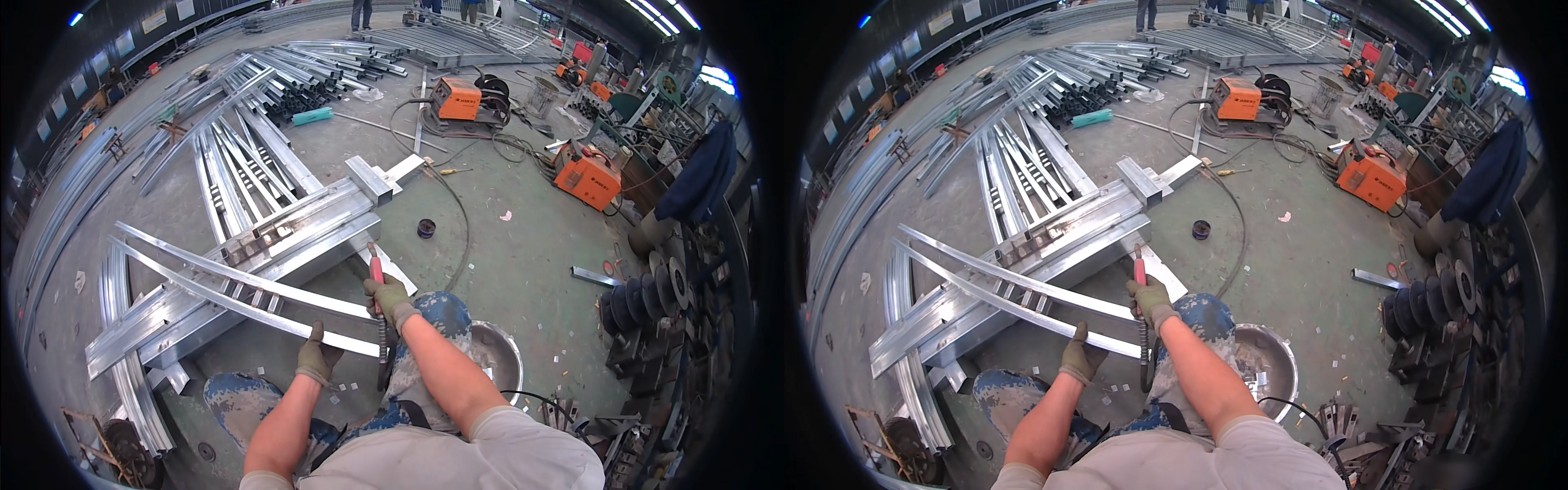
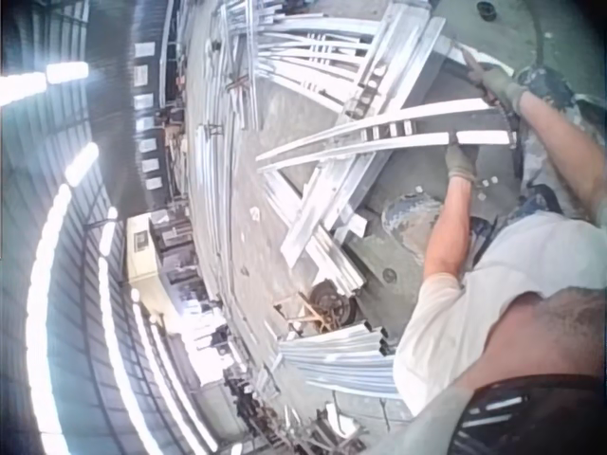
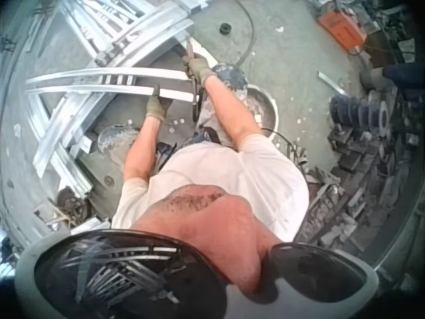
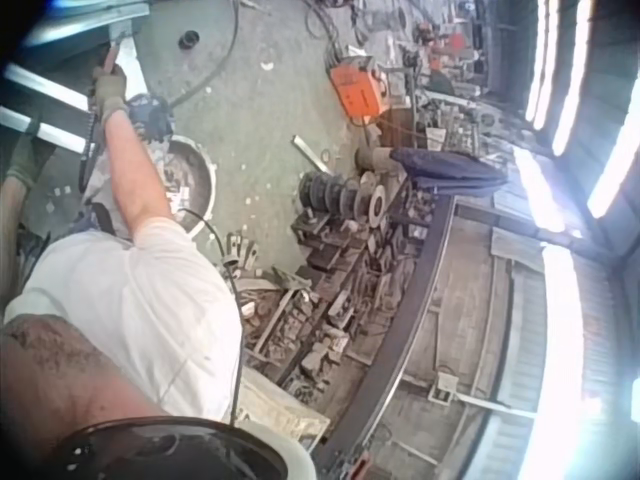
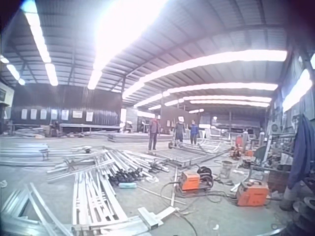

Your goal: The person kneels on the workshop floor and uses a welding torch to join metal frame components. They reposition the frame and continue welding different sections, producing sparks throughout the process.

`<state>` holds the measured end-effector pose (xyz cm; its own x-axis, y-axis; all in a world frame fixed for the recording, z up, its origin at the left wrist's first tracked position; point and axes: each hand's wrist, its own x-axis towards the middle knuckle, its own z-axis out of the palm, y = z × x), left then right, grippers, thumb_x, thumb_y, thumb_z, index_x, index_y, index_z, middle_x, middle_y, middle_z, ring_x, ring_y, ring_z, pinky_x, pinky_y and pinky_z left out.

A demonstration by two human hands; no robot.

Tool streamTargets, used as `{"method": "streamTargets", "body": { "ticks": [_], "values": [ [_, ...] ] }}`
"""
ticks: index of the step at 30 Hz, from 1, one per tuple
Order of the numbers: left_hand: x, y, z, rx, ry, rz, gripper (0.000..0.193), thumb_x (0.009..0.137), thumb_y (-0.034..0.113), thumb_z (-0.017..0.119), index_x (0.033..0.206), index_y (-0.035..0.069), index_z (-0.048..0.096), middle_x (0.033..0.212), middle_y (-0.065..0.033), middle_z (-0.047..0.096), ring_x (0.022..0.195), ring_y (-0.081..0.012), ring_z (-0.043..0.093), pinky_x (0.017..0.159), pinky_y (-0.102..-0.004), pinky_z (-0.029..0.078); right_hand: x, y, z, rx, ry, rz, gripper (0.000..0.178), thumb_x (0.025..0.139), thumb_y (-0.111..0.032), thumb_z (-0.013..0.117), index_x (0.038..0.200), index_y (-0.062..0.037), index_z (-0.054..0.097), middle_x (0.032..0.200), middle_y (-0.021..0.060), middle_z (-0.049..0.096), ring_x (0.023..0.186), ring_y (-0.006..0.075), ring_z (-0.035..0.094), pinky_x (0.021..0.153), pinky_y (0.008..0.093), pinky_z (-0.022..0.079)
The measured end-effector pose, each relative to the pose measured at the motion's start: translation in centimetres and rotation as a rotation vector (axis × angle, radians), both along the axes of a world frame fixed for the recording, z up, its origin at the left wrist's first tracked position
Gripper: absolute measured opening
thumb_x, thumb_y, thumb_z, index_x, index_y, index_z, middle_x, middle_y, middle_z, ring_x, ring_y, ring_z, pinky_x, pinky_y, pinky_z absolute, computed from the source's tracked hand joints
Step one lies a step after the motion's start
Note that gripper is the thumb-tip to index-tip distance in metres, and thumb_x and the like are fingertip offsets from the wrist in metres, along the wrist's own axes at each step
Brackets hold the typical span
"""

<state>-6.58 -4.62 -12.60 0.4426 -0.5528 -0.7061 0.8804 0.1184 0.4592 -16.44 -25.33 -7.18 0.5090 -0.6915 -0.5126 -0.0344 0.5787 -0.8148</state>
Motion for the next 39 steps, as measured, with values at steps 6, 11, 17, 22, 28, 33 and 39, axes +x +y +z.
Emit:
{"method": "streamTargets", "body": {
  "ticks": [6,11,17,22,28,33,39],
  "values": [
    [0.5,1.2,-1.1,-0.024,-0.011,0.020,0.042,0.097,0.038,0.078,0.127,0.012,0.064,0.113,-0.0102,0.070,0.107,-0.0324,0.068,0.100,-0.0566,0.055,-0.8,0.9,0.8,0.100,-0.052,0.134,0.034,0.093,-0.009,0.071,0.125,-0.0020,0.058,0.088,0.0093,0.061,0.059,0.0170,0.058,0.044,0.0307,0.045],
    [0.1,2.7,-1.5,-0.006,-0.028,0.055,0.053,0.098,0.035,0.079,0.136,0.006,0.058,0.114,-0.0151,0.065,0.107,-0.0347,0.065,0.101,-0.0568,0.054,-1.7,2.3,0.2,0.166,-0.103,0.188,0.028,0.094,-0.009,0.070,0.118,-0.0042,0.057,0.088,0.0081,0.061,0.059,0.0145,0.057,0.045,0.0280,0.044],
    [0.4,5.0,-2.4,0.001,-0.044,0.067,0.040,0.099,0.035,0.076,0.130,0.015,0.060,0.114,-0.0111,0.062,0.108,-0.0311,0.061,0.097,-0.0564,0.054,-2.1,5.4,0.5,0.143,-0.087,0.196,0.029,0.094,-0.012,0.074,0.118,-0.0027,0.060,0.089,0.0081,0.063,0.056,0.0146,0.059,0.044,0.0276,0.045],
    [-0.2,5.7,-2.4,0.044,-0.093,0.127,0.044,0.097,0.039,0.079,0.129,0.016,0.060,0.108,-0.0105,0.063,0.101,-0.0299,0.062,0.092,-0.0525,0.056,-2.6,7.3,0.9,0.093,-0.028,0.204,0.033,0.092,-0.014,0.075,0.119,-0.0011,0.061,0.091,0.0090,0.065,0.060,0.0149,0.062,0.044,0.0279,0.048],
    [-0.7,6.6,-2.8,0.112,-0.201,0.200,0.072,0.091,0.050,0.083,0.142,0.009,0.053,0.108,-0.0164,0.064,0.096,-0.0316,0.064,0.088,-0.0482,0.055,-2.6,9.5,0.0,0.051,-0.023,0.254,0.029,0.094,-0.018,0.074,0.117,-0.0056,0.061,0.085,0.0054,0.063,0.061,0.0135,0.059,0.047,0.0297,0.048],
    [-1.8,6.8,-1.8,0.145,-0.237,0.250,0.077,0.088,0.057,0.082,0.141,0.009,0.053,0.103,-0.0139,0.064,0.093,-0.0285,0.065,0.084,-0.0444,0.055,-2.8,11.3,-0.1,0.009,0.019,0.314,0.028,0.098,-0.021,0.073,0.118,-0.0073,0.060,0.081,0.0031,0.061,0.060,0.0129,0.058,0.049,0.0301,0.047],
    [-0.6,8.1,-3.9,0.082,-0.223,0.270,0.079,0.089,0.058,0.081,0.146,0.012,0.050,0.113,-0.0157,0.063,0.099,-0.0316,0.063,0.086,-0.0475,0.054,-2.7,12.8,1.3,-0.036,0.021,0.338,0.023,0.099,-0.020,0.071,0.116,-0.0086,0.059,0.081,0.0021,0.060,0.062,0.0131,0.058,0.051,0.0295,0.047]
  ]
}}
